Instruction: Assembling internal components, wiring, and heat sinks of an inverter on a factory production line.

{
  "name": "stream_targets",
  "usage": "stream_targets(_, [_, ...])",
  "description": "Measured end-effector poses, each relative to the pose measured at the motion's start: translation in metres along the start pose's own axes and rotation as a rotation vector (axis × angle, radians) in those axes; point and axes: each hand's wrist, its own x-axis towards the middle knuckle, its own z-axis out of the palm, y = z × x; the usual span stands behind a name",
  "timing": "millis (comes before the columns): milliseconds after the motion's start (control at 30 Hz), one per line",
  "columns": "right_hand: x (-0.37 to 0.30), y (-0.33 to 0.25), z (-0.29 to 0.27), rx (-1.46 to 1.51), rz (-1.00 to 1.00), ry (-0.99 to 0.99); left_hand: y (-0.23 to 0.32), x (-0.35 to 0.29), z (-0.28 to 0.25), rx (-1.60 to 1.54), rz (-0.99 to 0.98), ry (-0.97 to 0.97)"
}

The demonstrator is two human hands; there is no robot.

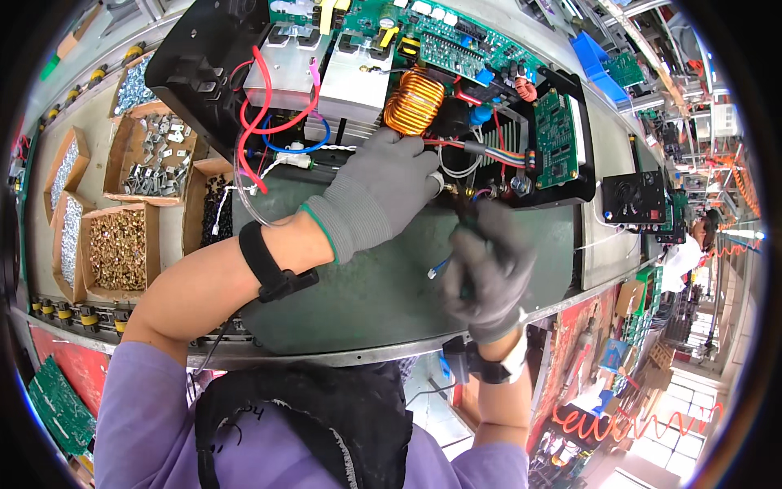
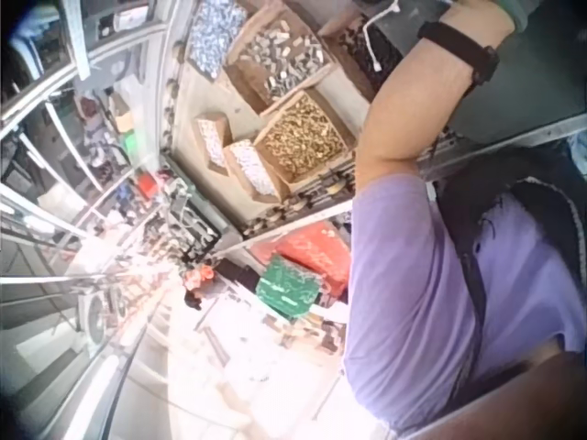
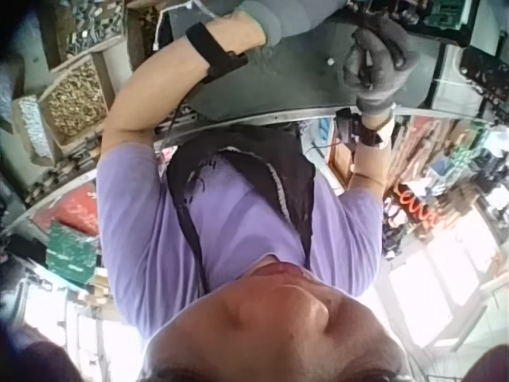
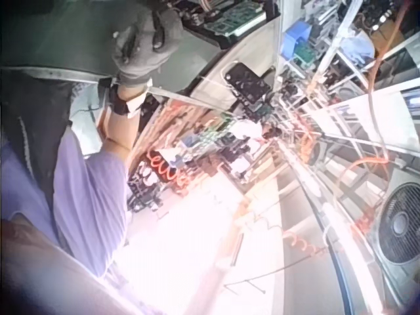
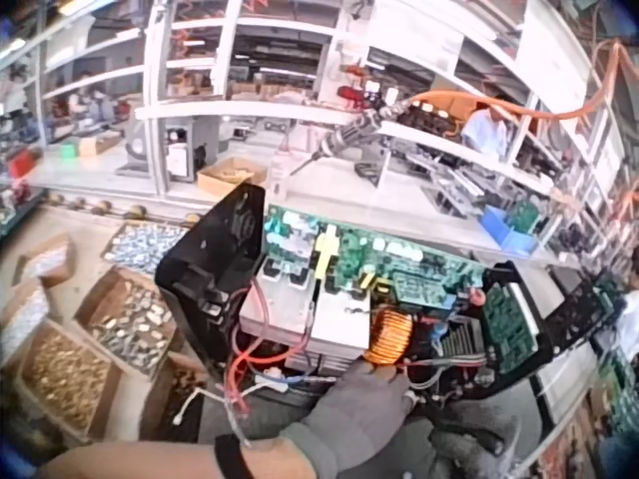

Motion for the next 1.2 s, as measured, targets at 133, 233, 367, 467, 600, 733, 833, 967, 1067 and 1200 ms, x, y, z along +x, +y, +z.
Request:
stream_targets(133, [0.053, 0.015, 0.005, 0.236, 0.186, -0.082, -0.002, -0.002, 0.004, 0.029, -0.002, 0.030])
stream_targets(233, [0.054, 0.008, 0.003, 0.241, 0.253, -0.054, -0.001, 0.000, 0.004, 0.015, 0.015, 0.022])
stream_targets(367, [0.010, -0.003, -0.006, 0.031, 0.069, -0.066, -0.001, -0.003, -0.001, 0.032, -0.004, -0.022])
stream_targets(467, [-0.020, 0.006, 0.010, 0.049, -0.081, 0.024, -0.001, -0.001, -0.002, 0.000, -0.010, 0.001])
stream_targets(600, [0.032, 0.015, 0.000, 0.205, 0.155, 0.005, 0.000, -0.002, 0.001, 0.010, -0.011, 0.026])
stream_targets(733, [0.041, 0.014, 0.009, 0.256, 0.247, 0.005, 0.002, -0.001, 0.004, -0.019, 0.009, 0.064])
stream_targets(833, [0.020, 0.001, 0.005, 0.181, 0.225, 0.039, -0.001, -0.004, 0.002, 0.024, -0.007, 0.022])
stream_targets(967, [-0.026, -0.003, 0.012, 0.016, -0.059, 0.034, 0.000, -0.002, -0.001, 0.013, 0.000, 0.026])
stream_targets(1067, [0.008, 0.003, 0.003, 0.092, 0.062, 0.018, -0.001, -0.003, 0.002, 0.036, -0.003, 0.025])
stream_targets(1200, [0.048, 0.019, 0.010, 0.207, 0.182, -0.018, -0.001, -0.001, 0.004, -0.010, 0.005, 0.047])
